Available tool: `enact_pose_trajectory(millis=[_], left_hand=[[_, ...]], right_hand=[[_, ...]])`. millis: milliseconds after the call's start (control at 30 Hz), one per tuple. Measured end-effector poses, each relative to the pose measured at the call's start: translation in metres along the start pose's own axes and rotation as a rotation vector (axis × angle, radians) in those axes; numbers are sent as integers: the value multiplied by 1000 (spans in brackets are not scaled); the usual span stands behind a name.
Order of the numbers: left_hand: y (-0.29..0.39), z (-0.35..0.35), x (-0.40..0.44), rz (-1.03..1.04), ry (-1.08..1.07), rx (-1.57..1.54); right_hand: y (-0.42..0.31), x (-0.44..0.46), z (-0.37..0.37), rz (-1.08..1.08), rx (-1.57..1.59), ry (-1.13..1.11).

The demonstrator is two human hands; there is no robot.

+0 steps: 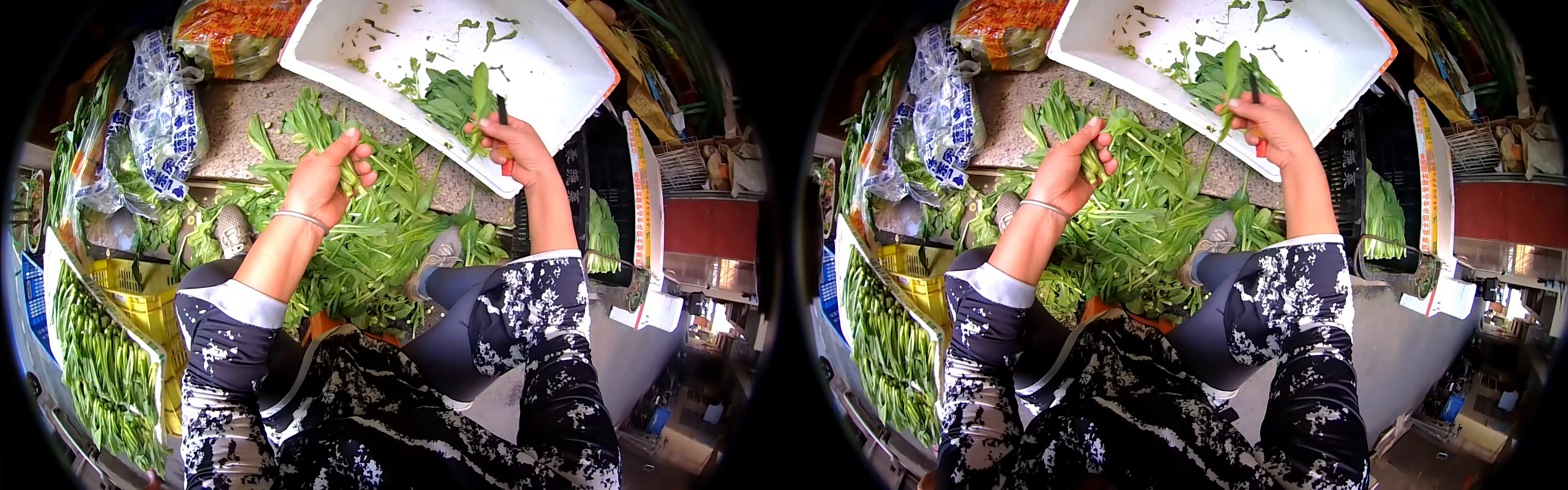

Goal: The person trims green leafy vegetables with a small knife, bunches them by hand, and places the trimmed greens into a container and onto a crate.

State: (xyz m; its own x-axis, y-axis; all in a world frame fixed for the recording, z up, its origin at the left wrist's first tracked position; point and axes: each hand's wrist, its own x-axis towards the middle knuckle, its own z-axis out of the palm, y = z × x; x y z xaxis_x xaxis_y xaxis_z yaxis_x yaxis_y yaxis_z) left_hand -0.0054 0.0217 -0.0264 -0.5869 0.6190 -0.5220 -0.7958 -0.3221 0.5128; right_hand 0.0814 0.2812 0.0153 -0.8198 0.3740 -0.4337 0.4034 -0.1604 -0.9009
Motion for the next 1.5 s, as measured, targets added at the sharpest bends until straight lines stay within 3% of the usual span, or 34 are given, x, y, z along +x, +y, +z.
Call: enact_pose_trajectory(millis=[67, 167, 200, 267, 400, 467, 633, 700, 733, 800, 833, 900, 933, 1067, 1133, 1300, 1400, 1433, 1500], left_hand=[[2, -1, -1, 19, -6, -2], [1, -6, 1, 28, -2, -18], [1, -7, 2, 31, -12, -22], [2, -4, 1, 33, 21, 4], [0, -6, 5, 33, 11, 15], [0, -5, 6, 30, 23, 21], [3, -4, 12, 29, 42, 22], [3, -3, 13, 25, 51, 22], [2, -2, 12, 20, 49, 23], [2, 0, 11, 20, 56, 37], [1, 0, 12, 18, 52, 36], [0, 1, 11, 8, 26, 24], [-1, 1, 10, 8, 24, 21], [-3, 3, 8, 2, 38, 41], [-3, 1, 9, 1, 49, 44], [-3, -7, 13, 13, 49, 16], [-2, -4, 12, -3, 59, 50], [-2, -3, 11, -5, 57, 47], [-2, -4, 13, -2, 64, 70]], right_hand=[[-1, -1, 0, -6, -63, -67], [1, 18, -10, -51, -233, 259], [11, 30, -21, -78, -263, 469], [45, 56, -50, 12, -436, 608], [100, 89, -62, 65, -733, 483], [113, 108, -67, 82, -1028, 471], [121, 117, -64, 21, -1122, 456], [133, 126, -73, -150, -1191, 559], [122, 118, -68, -144, -1191, 563], [99, 106, -67, 140, -749, 481], [97, 100, -68, 141, -751, 484], [90, 87, -76, 130, -621, 491], [101, 94, -88, 90, -736, 554], [104, 89, -99, -63, -646, 558], [72, 74, -80, -110, -420, 494], [48, 93, -96, -162, -238, 502], [69, 115, -116, -211, -674, 606], [73, 114, -115, -210, -679, 607], [82, 115, -112, -35, -1191, 636]])
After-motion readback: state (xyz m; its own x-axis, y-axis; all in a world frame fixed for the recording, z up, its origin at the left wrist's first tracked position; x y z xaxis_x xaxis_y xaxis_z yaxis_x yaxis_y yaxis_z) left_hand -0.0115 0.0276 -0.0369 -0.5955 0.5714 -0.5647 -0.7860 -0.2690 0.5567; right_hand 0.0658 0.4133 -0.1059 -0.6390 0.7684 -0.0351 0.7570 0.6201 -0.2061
